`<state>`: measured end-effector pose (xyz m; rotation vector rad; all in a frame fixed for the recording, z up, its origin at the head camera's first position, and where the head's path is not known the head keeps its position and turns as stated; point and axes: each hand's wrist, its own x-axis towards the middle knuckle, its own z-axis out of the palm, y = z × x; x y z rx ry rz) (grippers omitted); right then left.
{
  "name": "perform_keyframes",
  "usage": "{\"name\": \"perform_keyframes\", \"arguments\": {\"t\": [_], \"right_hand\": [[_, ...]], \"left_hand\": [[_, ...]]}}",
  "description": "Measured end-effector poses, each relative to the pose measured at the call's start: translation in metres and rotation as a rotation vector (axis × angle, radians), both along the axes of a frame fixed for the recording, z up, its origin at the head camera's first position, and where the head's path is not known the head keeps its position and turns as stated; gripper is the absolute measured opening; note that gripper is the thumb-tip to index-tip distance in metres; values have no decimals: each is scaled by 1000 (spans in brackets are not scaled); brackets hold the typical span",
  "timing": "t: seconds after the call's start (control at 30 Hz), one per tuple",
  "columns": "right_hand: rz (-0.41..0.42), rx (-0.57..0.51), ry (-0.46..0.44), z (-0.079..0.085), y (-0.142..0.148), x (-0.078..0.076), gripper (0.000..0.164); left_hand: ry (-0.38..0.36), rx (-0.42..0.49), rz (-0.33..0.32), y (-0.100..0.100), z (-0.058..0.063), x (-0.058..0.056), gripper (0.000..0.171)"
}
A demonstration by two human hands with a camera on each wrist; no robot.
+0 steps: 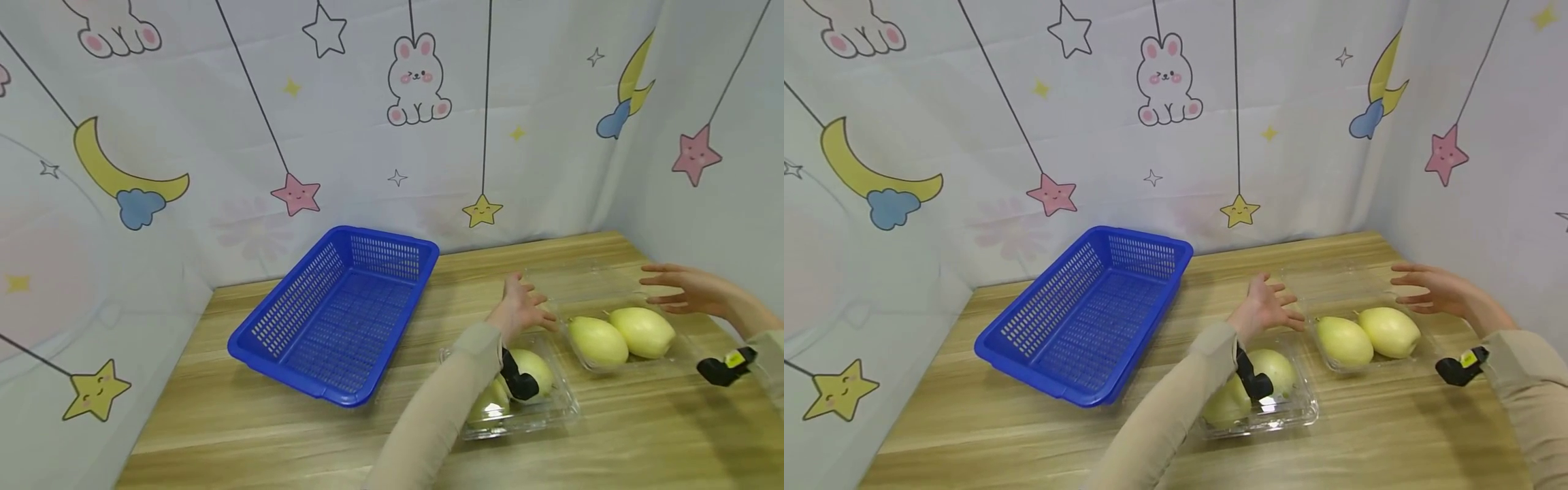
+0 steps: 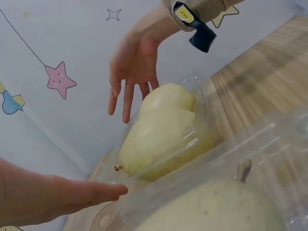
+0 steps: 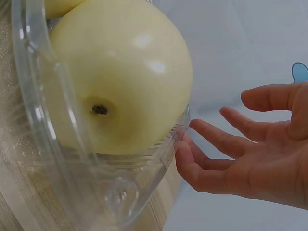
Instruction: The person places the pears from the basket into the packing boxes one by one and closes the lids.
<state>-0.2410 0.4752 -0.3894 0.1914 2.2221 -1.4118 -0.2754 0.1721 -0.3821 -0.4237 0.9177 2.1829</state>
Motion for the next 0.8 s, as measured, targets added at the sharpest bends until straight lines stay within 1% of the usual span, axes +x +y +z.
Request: {"name": "perform_keyframes", "arguments": {"t": [0.1,0.17,0.27,0.37,0.47,0.53,0.57,0.6,0.67,0.73,0.77,0.8], "right_hand": [[11,-3,0,0,1,0,37],[4,-9,-15,1,0,0,29],[13,-6,-33,2,0,-1,30],[29,5,-52,3,-1,-4,41],[58,21,-70,4,-2,-8,56],[65,25,-89,5,-1,-9,62],[64,16,-101,5,0,-10,59],[71,-1,-109,5,1,-11,57],[92,-68,-113,4,5,-11,43],[145,-207,-107,3,8,-11,30],[175,-294,-106,3,10,-11,28],[209,-386,-109,2,11,-11,29]], "left_hand": [[13,-11,-27,0,-4,-1,62],[17,-16,-36,0,-6,-2,63],[25,-14,-43,1,-10,-4,63],[33,-6,-41,0,-12,-5,63],[37,11,-46,-1,-13,-7,62],[42,28,-56,-2,-13,-8,61],[41,37,-58,-2,-13,-9,61],[41,44,-58,-2,-13,-9,61],[40,57,-58,-2,-14,-10,61],[35,61,-48,-2,-13,-9,62],[31,62,-42,-2,-14,-9,62],[27,63,-36,-2,-14,-9,62]]}}
